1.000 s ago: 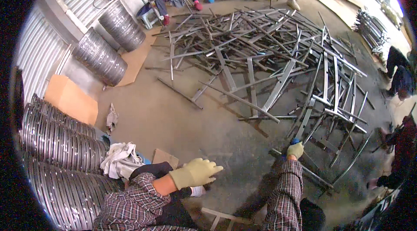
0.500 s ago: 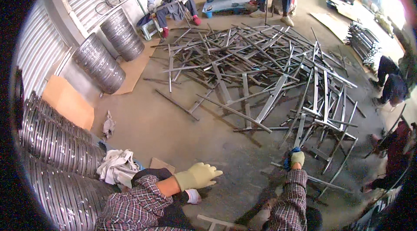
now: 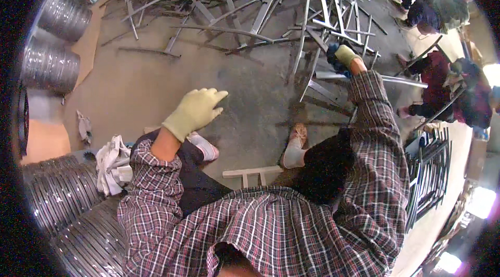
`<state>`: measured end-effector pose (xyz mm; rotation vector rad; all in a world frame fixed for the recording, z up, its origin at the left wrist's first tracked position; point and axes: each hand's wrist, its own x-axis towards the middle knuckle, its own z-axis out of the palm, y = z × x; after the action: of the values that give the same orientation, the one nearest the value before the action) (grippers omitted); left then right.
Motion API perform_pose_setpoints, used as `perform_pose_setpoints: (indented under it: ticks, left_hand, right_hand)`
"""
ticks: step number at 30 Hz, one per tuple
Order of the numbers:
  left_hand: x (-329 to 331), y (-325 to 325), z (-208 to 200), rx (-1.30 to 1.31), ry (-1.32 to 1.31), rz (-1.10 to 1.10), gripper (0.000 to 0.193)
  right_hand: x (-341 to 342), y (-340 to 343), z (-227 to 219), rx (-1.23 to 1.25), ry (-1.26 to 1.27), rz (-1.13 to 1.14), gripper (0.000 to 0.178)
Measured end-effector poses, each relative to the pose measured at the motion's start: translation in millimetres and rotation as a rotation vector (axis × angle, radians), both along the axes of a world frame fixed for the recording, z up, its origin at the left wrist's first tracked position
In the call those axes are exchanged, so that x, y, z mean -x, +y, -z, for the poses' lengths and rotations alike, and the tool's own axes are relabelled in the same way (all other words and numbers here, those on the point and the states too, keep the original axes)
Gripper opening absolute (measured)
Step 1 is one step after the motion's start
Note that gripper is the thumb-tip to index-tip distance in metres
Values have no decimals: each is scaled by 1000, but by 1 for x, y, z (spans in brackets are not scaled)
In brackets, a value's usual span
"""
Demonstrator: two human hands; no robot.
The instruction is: Cleaning and inspecting metal T-shaped frames using a rag and wire brush before stacking them.
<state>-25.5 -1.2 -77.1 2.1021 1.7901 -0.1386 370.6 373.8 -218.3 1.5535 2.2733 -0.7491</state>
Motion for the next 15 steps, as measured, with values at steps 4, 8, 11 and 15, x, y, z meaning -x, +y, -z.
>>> perform_pose_setpoints:
  ticks: [4, 8, 11, 15]
  left_hand:
    - [14, -17, -3, -34, -13, -55, 43]
    - [3, -8, -5, -157, -65, 20, 35]
    - [9, -13, 0, -137, -76, 14, 34]
    - [10, -8, 2, -128, -88, -15, 33]
  right_hand:
    - [28, -92, -50, -105, -261, -543, 19]
    - [1, -140, -60, -47, -381, -332, 31]
    - [22, -171, -69, -98, -419, -252, 31]
    - [3, -154, -57, -156, -437, -154, 31]
